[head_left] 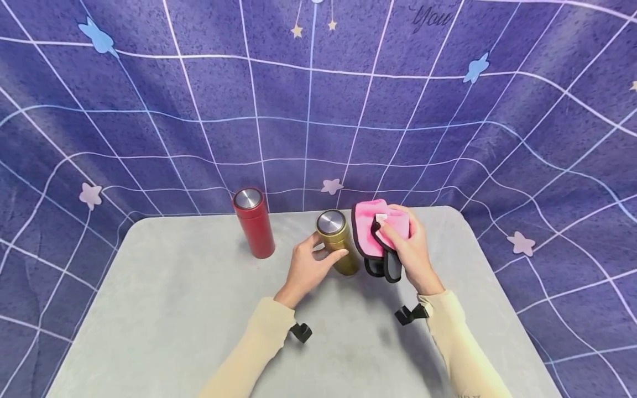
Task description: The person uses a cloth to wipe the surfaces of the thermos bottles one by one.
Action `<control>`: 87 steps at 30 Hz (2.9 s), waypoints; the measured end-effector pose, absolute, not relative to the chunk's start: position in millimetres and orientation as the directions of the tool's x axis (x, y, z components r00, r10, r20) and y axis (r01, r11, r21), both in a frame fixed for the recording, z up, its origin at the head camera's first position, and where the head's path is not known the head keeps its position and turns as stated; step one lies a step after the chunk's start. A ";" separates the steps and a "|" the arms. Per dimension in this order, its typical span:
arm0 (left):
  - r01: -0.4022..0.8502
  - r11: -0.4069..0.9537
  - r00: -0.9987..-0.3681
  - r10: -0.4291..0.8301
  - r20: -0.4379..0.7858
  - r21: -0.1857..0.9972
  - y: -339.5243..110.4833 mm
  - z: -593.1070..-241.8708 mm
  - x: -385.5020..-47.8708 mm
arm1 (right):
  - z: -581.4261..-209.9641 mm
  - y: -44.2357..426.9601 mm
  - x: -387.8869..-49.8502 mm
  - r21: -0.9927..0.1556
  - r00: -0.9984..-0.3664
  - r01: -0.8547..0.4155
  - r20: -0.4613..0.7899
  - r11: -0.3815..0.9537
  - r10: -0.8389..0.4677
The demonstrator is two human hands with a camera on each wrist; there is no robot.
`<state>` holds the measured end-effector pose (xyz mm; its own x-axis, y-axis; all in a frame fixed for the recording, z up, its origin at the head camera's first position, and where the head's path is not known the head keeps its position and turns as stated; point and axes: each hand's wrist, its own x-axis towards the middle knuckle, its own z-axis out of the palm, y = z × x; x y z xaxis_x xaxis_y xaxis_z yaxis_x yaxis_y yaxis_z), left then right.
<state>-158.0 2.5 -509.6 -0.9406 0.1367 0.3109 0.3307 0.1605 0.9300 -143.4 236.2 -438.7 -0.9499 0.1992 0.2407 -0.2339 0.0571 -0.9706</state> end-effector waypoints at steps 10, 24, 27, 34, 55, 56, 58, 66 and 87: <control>0.239 0.050 -0.971 0.046 0.237 0.970 -9.9 -514.3 -146.4 | -467.8 258.1 -127.5 -0.984 -0.940 -0.135 0.163 0.113 0.300; 0.058 -0.321 -0.998 -0.047 0.045 0.945 -19.0 -518.6 -138.4 | -495.7 267.8 -111.7 -0.991 -0.925 -0.087 0.117 0.098 0.362; -0.008 -0.428 -1.000 -0.023 -0.019 0.904 -18.5 -516.4 -139.4 | -499.2 264.9 -109.4 -0.991 -0.911 -0.111 0.131 0.074 0.390; -0.130 -0.598 -0.990 0.037 -0.135 0.791 -14.2 -515.4 -144.7 | -500.7 246.0 -99.4 -0.971 -0.850 -0.236 0.225 0.037 0.476; -0.164 -0.621 -0.986 0.097 -0.132 0.766 -14.1 -509.7 -144.9 | -496.5 206.2 -93.8 -0.801 -0.719 -0.556 0.598 0.223 0.354; -0.164 -0.621 -0.986 0.100 -0.130 0.766 -14.2 -509.6 -145.0 | -494.1 205.6 -93.2 -0.795 -0.717 -0.561 0.605 0.230 0.347; -0.164 -0.621 -0.987 0.105 -0.125 0.767 -14.5 -509.5 -145.1 | -486.9 203.8 -91.2 -0.784 -0.710 -0.571 0.621 0.244 0.332; -0.132 -0.617 -0.991 0.089 -0.098 0.776 -13.6 -508.0 -143.3 | -468.2 200.3 -86.5 -0.754 -0.691 -0.590 0.656 0.290 0.302; -0.097 -0.618 -0.995 0.055 -0.080 0.780 -11.4 -503.4 -141.4 | -461.4 203.7 -98.7 -0.868 -0.784 -0.469 0.495 0.164 0.373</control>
<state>-141.4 -11.4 -503.4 -0.9953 0.0546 -0.0799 -0.0966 -0.6181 0.7801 -98.7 203.7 -461.4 -0.7844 0.3734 0.4952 -0.4695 0.1642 -0.8675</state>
